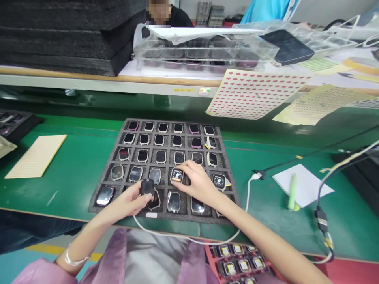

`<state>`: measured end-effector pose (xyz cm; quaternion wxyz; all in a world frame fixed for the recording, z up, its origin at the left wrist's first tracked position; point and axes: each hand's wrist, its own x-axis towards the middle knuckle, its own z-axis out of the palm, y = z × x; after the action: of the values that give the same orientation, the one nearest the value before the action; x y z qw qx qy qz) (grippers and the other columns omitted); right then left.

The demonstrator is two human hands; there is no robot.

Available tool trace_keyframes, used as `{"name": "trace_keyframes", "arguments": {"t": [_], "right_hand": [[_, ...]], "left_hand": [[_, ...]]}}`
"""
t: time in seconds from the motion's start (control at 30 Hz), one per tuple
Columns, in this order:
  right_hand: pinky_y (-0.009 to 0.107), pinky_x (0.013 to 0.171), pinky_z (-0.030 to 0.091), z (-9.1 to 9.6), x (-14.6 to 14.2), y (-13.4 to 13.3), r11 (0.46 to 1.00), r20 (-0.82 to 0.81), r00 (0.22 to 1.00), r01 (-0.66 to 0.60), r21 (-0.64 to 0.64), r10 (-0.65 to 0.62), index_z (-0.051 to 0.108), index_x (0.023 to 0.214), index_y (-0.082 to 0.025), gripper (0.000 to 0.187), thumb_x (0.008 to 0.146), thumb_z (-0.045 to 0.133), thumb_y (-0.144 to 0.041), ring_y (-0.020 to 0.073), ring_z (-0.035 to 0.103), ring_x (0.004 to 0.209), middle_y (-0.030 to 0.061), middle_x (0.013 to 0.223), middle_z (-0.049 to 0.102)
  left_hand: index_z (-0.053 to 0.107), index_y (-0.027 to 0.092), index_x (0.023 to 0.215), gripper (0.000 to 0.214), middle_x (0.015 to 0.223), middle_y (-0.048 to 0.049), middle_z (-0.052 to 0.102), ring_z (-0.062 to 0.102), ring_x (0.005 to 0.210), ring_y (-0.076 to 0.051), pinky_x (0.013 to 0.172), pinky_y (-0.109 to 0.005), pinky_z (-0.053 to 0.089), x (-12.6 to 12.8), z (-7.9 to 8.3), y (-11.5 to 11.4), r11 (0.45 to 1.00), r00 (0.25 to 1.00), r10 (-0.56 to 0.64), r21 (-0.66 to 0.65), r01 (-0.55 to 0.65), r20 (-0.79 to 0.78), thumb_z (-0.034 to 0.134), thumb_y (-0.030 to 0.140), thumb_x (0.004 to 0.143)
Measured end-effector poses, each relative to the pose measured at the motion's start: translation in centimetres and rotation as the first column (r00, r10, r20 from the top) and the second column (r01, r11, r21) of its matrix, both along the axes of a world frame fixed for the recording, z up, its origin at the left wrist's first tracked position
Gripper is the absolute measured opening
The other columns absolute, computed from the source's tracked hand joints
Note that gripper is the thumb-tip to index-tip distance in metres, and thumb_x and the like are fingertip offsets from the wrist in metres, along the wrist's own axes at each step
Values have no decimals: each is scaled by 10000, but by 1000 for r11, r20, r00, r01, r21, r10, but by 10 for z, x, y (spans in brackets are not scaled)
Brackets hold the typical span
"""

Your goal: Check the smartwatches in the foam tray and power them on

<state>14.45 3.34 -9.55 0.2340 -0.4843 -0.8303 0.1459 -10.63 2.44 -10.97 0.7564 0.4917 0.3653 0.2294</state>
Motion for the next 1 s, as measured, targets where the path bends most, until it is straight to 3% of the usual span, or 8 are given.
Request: {"name": "trace_keyframes", "arguments": {"t": [0.13,0.27,0.47,0.57,0.67,0.77,0.93,1.0], "right_hand": [[470,836,446,7,-8,1,996,292,956,-40,75,16,593,1135,-117,350,816,690,-225,327,525,1027,164,1116,568],[428,804,446,18,-38,17,991,352,931,-123,50,98,628,1064,-133,295,811,709,-260,293,541,967,141,1067,572],[417,735,478,6,-74,40,988,473,867,-142,-65,156,636,890,-96,263,760,744,-297,288,559,879,131,950,542],[424,757,500,5,-68,42,990,392,909,-128,-62,142,622,920,-97,287,746,758,-282,284,575,887,134,993,541],[404,853,503,15,-58,41,989,122,982,-134,-70,141,604,958,-120,297,741,757,-254,262,589,968,134,1104,541],[379,919,487,24,-58,31,964,-67,967,-250,-95,244,590,1018,-159,297,763,728,-226,243,573,1061,105,1150,560],[426,900,506,18,-72,7,943,-5,948,-319,-91,320,537,1172,-139,426,790,717,-199,273,584,1066,133,1145,611],[448,898,504,14,-75,4,939,27,940,-337,-64,339,507,1224,-131,457,818,700,-210,284,586,1065,144,1147,619]], "left_hand": [[536,126,1007,392,917,-61,620,314,365,14,348,-172,197,-16,-8,5,999,999,-31,-38,32,30,639,445,804],[590,115,1049,392,1004,-117,652,396,403,-5,390,-176,291,-17,-15,6,999,992,4,-36,1,125,692,363,763],[587,103,1124,427,1024,-140,662,397,432,-14,398,-170,297,-18,-23,5,997,974,55,-67,-41,218,704,263,746],[574,106,1144,444,1058,-140,650,393,446,-8,405,-163,300,-18,-25,4,996,970,69,-64,-56,232,709,270,753],[581,99,1119,448,1045,-131,650,379,452,-7,402,-158,294,-18,-25,3,996,972,72,-63,-60,224,728,294,744],[595,94,1086,463,1005,-108,653,456,525,-40,437,-158,331,-17,-24,4,995,975,81,-71,-68,207,767,293,705],[604,118,1075,440,959,-57,632,581,814,-136,733,-232,467,-13,-21,2,994,967,105,-21,-103,230,778,261,697],[596,122,1059,388,874,-23,615,568,728,-107,681,-212,466,-12,-21,0,990,969,132,10,-137,208,748,265,732]]}}
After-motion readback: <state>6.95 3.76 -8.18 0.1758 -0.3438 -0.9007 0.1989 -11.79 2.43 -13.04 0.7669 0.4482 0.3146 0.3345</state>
